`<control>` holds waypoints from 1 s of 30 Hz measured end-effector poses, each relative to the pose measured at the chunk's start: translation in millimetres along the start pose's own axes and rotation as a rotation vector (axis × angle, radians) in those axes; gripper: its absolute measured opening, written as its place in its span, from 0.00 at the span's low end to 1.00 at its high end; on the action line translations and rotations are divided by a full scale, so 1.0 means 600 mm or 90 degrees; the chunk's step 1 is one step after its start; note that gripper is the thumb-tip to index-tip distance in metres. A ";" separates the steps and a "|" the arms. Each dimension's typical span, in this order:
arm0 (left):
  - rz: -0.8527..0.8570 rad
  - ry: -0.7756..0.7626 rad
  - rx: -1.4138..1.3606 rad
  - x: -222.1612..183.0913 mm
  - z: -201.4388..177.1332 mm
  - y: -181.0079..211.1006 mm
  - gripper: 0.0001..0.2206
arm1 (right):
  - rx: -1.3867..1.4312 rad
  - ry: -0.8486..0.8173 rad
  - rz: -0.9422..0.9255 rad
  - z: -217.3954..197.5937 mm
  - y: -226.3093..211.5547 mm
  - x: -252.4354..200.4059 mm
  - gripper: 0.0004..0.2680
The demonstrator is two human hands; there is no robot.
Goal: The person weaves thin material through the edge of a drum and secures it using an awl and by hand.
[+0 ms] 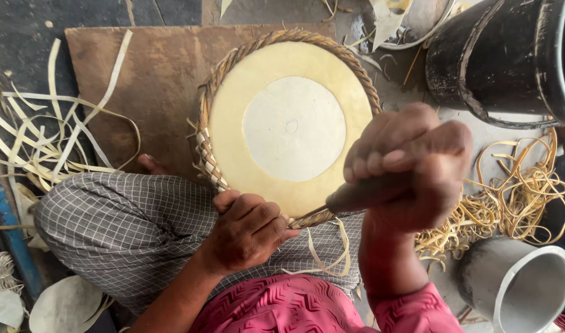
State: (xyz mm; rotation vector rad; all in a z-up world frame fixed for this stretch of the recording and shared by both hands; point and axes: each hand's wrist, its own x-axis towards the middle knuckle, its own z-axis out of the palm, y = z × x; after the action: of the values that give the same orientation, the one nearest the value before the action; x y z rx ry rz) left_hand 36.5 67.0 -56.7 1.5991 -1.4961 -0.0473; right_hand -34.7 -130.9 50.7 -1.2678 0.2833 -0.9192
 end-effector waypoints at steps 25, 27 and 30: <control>-0.003 -0.029 0.021 0.014 -0.005 -0.008 0.12 | 0.490 -0.508 0.273 -0.024 0.107 0.007 0.09; -0.011 -0.017 0.021 0.014 -0.013 0.004 0.12 | 0.523 -0.399 0.316 -0.031 0.108 0.001 0.12; -0.006 0.068 0.024 -0.001 -0.019 0.027 0.11 | -0.087 -0.239 0.128 -0.051 0.075 -0.036 0.16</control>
State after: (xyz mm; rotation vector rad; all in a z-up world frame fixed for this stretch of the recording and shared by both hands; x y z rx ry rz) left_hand 30.9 76.5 -40.4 1.6138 -1.4139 0.0600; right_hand -48.8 -136.0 -6.2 -1.4801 0.1736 -0.4843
